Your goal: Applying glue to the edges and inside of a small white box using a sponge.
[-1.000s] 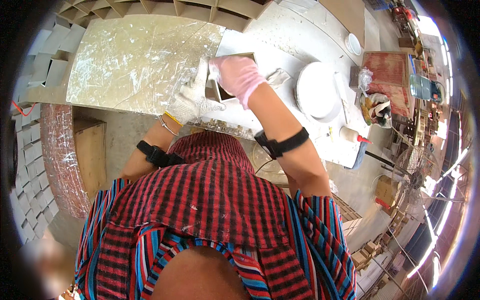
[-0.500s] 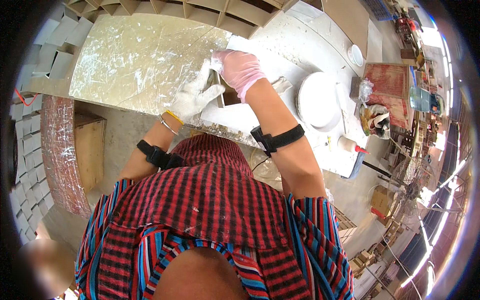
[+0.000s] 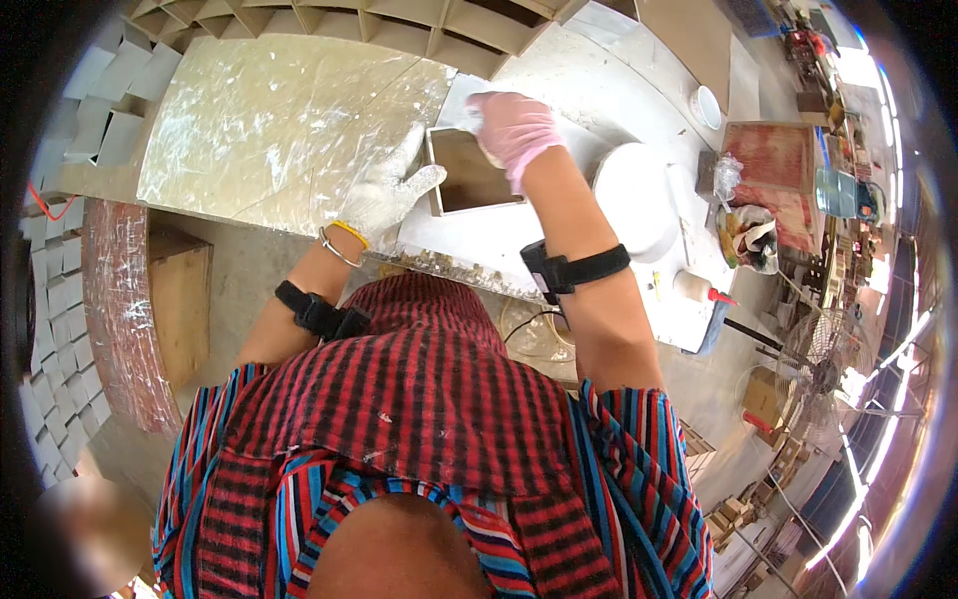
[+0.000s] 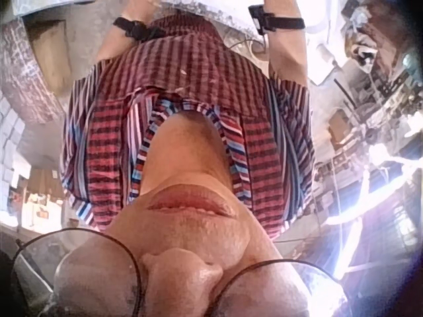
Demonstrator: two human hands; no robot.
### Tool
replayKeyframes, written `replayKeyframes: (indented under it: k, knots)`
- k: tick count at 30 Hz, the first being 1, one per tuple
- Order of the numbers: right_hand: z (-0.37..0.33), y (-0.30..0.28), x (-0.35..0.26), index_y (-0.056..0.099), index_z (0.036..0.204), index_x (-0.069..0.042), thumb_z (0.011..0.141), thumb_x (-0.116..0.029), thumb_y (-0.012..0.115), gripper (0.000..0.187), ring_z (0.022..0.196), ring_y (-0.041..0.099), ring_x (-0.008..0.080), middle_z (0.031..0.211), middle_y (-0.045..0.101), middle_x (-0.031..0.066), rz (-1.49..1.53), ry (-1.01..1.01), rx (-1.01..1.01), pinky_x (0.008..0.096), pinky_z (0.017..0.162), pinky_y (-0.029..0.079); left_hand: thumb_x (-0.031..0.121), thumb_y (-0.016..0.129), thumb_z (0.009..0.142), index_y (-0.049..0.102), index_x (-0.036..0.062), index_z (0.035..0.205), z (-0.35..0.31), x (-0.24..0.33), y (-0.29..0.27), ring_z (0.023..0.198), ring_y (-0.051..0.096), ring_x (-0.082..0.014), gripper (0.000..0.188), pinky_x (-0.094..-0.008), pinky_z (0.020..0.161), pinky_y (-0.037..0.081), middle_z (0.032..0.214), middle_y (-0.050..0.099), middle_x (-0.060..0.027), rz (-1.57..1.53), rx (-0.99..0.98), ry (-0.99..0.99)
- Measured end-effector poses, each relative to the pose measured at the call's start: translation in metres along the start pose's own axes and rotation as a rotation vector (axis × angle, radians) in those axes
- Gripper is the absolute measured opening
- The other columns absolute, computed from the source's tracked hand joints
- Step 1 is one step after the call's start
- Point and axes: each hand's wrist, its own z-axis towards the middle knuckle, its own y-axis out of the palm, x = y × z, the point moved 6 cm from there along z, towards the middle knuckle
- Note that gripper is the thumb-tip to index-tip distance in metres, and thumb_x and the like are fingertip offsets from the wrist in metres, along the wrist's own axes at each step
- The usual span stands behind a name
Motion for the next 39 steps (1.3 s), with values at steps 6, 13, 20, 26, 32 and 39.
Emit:
replayKeyframes:
  k: [6,13,20,26,32,39]
  knots:
    - [0.002,-0.014,0.012,0.059,0.117,-0.018,0.077,-0.012,0.054,0.041,0.093,0.062,0.0312,0.101,0.065,0.0151,-0.006,0.047,-0.007,0.0382,0.080,0.050,0.040,0.058,0.086,0.026,0.0006,0.141,0.002,0.000,0.002,0.130,0.035,-0.0311,0.075,-0.0341,0.106,0.028,0.140,0.036,-0.0219,-0.005,-0.004,0.016]
    - [0.003,-0.006,0.029,0.059,0.118,-0.019,0.076,-0.015,0.057,0.042,0.093,0.062,0.0322,0.103,0.065,0.0154,0.012,0.068,-0.052,0.0375,0.081,0.049,0.041,0.058,0.085,0.025,0.0003,0.141,0.005,-0.002,0.005,0.130,0.035,-0.0319,0.077,-0.0345,0.105,0.028,0.140,0.035,-0.0220,0.006,0.015,0.069]
    - [0.001,0.001,0.057,0.059,0.119,-0.017,0.077,-0.016,0.059,0.041,0.095,0.061,0.0338,0.104,0.064,0.0176,0.111,0.092,-0.114,0.0375,0.082,0.049,0.029,0.062,0.086,0.023,-0.0053,0.140,0.007,-0.006,0.011,0.132,0.033,-0.0255,0.074,-0.0320,0.106,0.028,0.141,0.034,-0.0209,-0.137,-0.023,0.026]
    - [-0.031,0.011,0.078,0.056,0.121,-0.014,0.082,-0.019,0.059,0.040,0.097,0.060,0.0348,0.105,0.063,0.0188,0.375,0.282,0.008,0.0372,0.084,0.048,0.042,0.061,0.084,0.031,0.0008,0.139,0.010,-0.009,0.016,0.127,0.039,-0.0329,0.075,-0.0347,0.103,0.031,0.136,0.041,-0.0226,-0.168,0.039,0.063]
    - [-0.096,0.056,0.085,0.052,0.125,-0.009,0.082,-0.015,0.057,0.044,0.101,0.060,0.0314,0.112,0.060,0.0203,0.676,0.374,-0.051,0.0356,0.085,0.048,0.039,0.062,0.084,0.029,-0.0010,0.139,0.013,-0.012,0.018,0.127,0.039,-0.0319,0.076,-0.0340,0.103,0.032,0.136,0.041,-0.0231,-0.110,0.035,0.056]
    - [-0.138,0.070,0.061,0.060,0.114,-0.007,0.083,-0.021,0.062,0.034,0.088,0.063,0.0264,0.098,0.066,0.0158,0.743,0.250,0.057,0.0330,0.078,0.048,0.041,0.060,0.084,0.024,0.0008,0.141,0.015,-0.009,0.020,0.127,0.039,-0.0337,0.078,-0.0341,0.103,0.031,0.137,0.040,-0.0231,-0.164,0.000,0.079]
